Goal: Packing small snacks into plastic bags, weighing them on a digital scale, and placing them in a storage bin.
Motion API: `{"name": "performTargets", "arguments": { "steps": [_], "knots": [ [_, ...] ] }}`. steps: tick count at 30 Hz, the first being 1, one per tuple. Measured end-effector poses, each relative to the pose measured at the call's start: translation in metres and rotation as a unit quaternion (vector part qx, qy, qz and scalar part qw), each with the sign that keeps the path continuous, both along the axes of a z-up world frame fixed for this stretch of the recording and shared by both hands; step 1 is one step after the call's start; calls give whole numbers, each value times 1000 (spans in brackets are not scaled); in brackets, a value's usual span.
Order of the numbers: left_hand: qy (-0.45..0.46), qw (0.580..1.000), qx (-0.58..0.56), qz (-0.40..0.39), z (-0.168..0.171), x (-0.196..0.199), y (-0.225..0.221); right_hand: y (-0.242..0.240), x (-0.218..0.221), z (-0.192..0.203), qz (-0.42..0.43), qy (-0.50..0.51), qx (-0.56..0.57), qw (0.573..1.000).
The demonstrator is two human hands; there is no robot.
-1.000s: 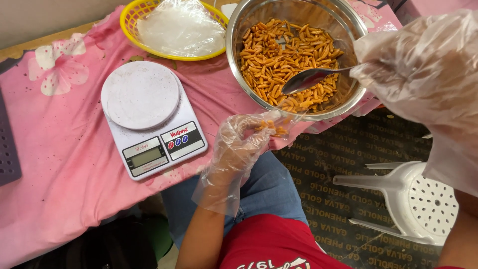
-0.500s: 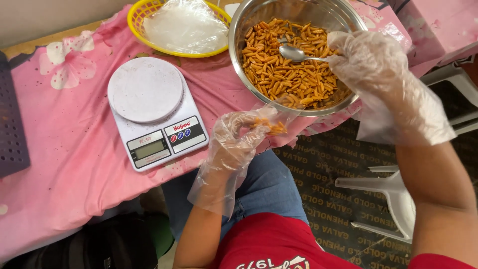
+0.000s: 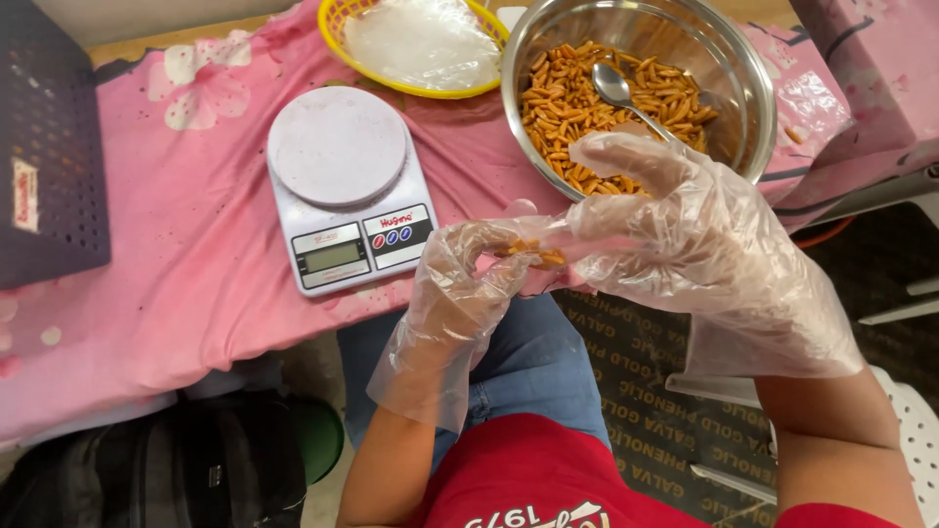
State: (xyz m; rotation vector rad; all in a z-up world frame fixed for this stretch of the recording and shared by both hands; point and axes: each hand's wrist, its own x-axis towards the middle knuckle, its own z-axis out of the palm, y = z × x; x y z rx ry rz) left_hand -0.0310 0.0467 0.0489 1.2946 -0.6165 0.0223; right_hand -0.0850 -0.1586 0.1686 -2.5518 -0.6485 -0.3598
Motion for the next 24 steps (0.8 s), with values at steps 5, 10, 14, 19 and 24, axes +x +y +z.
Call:
{"name": "performTargets", "arguments": {
  "steps": [5, 10, 14, 19, 24],
  "knots": [
    [-49, 998, 17, 35, -33, 0, 1, 13, 3, 0, 66, -63, -81, 992],
    [-34, 996, -65, -57, -45, 9, 11, 17, 4, 12, 65, -83, -128, 986],
    [-13, 970, -165, -177, -49, 16, 17, 15, 7, 4, 82, -146, -104, 980],
    [-92, 970, -177, -142, -32, 12, 22, 18, 13, 12, 74, -107, -121, 984],
    [12, 980, -99, -170, 19, -2, 22, 16, 15, 4, 101, -79, -53, 990]
  ]
}}
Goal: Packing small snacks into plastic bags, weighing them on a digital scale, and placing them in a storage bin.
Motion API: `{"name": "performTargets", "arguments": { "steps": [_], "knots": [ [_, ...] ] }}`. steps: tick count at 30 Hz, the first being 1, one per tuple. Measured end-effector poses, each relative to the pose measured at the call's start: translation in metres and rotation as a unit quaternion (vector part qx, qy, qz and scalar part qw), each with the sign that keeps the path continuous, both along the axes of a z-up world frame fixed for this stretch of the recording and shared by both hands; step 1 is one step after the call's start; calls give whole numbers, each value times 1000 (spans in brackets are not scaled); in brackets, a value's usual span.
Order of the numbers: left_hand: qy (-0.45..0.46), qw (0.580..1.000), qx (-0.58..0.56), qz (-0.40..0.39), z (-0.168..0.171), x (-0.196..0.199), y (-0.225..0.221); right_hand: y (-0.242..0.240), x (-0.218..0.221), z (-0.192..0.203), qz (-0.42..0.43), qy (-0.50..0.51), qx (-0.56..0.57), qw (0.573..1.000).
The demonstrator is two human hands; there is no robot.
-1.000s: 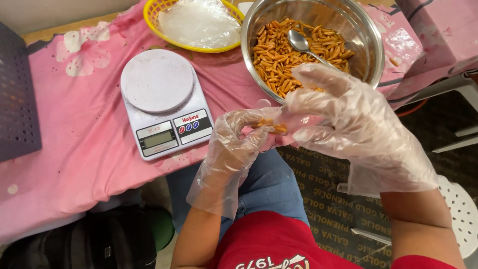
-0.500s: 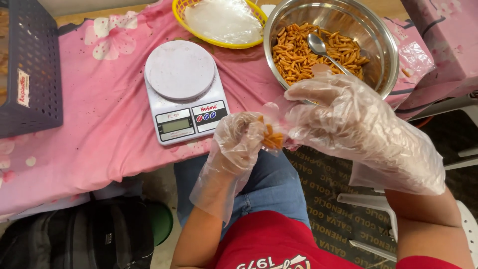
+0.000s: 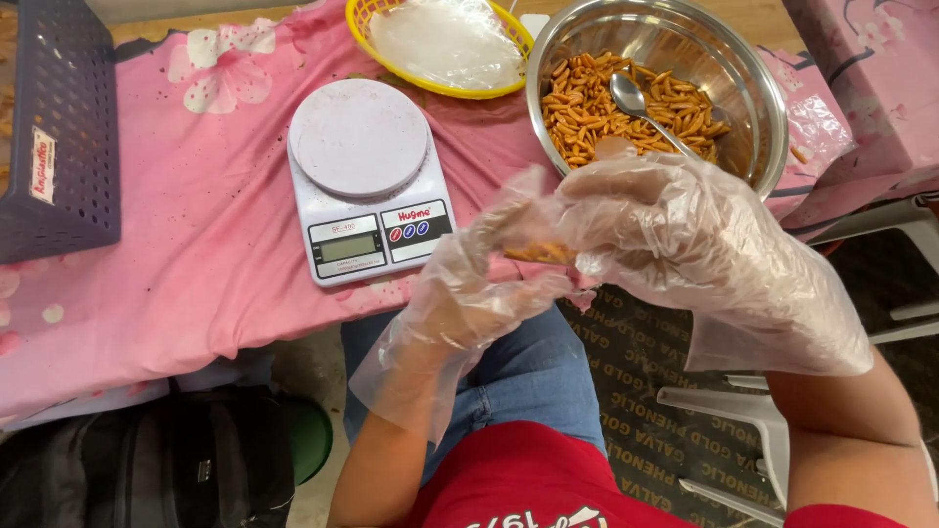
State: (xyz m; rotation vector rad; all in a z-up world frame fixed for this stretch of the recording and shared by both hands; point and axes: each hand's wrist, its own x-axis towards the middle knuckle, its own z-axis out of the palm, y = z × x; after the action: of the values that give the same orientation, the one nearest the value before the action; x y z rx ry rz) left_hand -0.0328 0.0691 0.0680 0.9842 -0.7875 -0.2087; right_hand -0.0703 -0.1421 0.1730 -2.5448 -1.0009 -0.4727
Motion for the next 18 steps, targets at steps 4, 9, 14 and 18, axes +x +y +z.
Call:
{"name": "performTargets", "arguments": {
  "steps": [4, 9, 14, 18],
  "knots": [
    [158, 982, 43, -96, -11, -3, -8, 3, 1, 1, 6, 50, -25, 998],
    [144, 980, 112, -78, -36, 2, -24, -15, 4, -4, 24, -11, -84, 996],
    [177, 979, 86, -51, -3, -8, -31, -25, 7, 6, 42, 19, -136, 990],
    [178, 973, 118, -83, -7, -5, -36, -33, -3, 25, -45, -38, -210, 976]
  ]
}}
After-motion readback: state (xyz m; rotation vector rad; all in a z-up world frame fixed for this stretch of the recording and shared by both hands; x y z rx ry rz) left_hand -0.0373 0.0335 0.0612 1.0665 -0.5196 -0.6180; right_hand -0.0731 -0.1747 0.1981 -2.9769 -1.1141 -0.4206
